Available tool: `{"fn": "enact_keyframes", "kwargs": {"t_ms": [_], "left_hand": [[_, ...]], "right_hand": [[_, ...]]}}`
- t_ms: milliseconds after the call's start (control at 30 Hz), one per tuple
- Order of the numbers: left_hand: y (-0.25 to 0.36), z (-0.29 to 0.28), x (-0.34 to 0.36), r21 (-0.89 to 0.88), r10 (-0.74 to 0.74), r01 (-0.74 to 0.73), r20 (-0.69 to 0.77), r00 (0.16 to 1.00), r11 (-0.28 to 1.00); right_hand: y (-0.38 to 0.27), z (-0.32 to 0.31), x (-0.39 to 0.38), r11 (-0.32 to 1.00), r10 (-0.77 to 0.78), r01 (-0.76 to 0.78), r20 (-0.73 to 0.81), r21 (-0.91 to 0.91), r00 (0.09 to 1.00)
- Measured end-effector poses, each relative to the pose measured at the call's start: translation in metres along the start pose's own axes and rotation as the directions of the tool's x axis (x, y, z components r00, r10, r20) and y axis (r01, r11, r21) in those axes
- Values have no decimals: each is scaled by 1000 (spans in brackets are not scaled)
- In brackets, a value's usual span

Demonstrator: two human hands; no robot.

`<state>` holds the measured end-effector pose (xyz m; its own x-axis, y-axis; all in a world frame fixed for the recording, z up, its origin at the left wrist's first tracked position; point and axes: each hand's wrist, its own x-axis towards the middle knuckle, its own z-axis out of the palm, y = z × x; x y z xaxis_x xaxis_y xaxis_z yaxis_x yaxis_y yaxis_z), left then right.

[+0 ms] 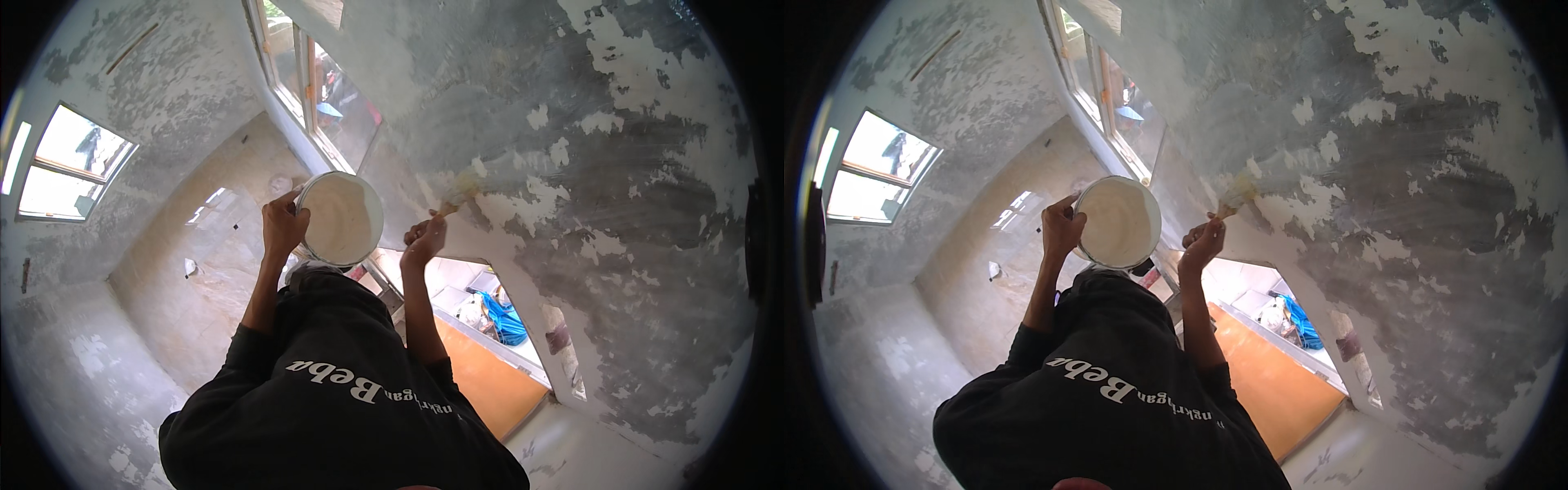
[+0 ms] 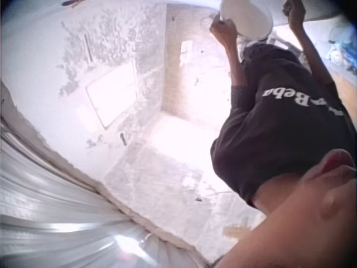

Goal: The person uses a brush to apply white paint from a bucket to a ceiling while standing on a ladder.

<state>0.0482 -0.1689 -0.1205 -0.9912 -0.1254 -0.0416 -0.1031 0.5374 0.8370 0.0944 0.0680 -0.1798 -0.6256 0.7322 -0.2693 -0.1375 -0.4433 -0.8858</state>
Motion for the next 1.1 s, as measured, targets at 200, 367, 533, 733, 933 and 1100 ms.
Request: {"fn": "enact_keyframes", "kwargs": {"t_ms": [200,367,533,733,933,1100], "left_hand": [[-11,-4,-7,-10,-12,12,-51,999,1000],[-11,-9,-14,16,-26,28,-76,997,999],[-15,-7,-16,10,-35,36,-92,995,999],[-31,-1,-12,-12,-44,43,-100,994,999],[-44,4,-8,-11,-8,7,-134,991,1000],[-48,2,-5,0,-24,24,-122,992,1000]], "right_hand": [[85,-30,19,980,197,-197,2,-15,980],[132,-43,51,794,603,-591,-65,139,795],[134,-40,75,789,614,-603,-123,122,779],[54,18,19,933,345,-355,-140,-55,928],[13,35,-18,996,21,-18,30,-93,999],[55,18,-5,996,-23,28,57,-85,998]]}}
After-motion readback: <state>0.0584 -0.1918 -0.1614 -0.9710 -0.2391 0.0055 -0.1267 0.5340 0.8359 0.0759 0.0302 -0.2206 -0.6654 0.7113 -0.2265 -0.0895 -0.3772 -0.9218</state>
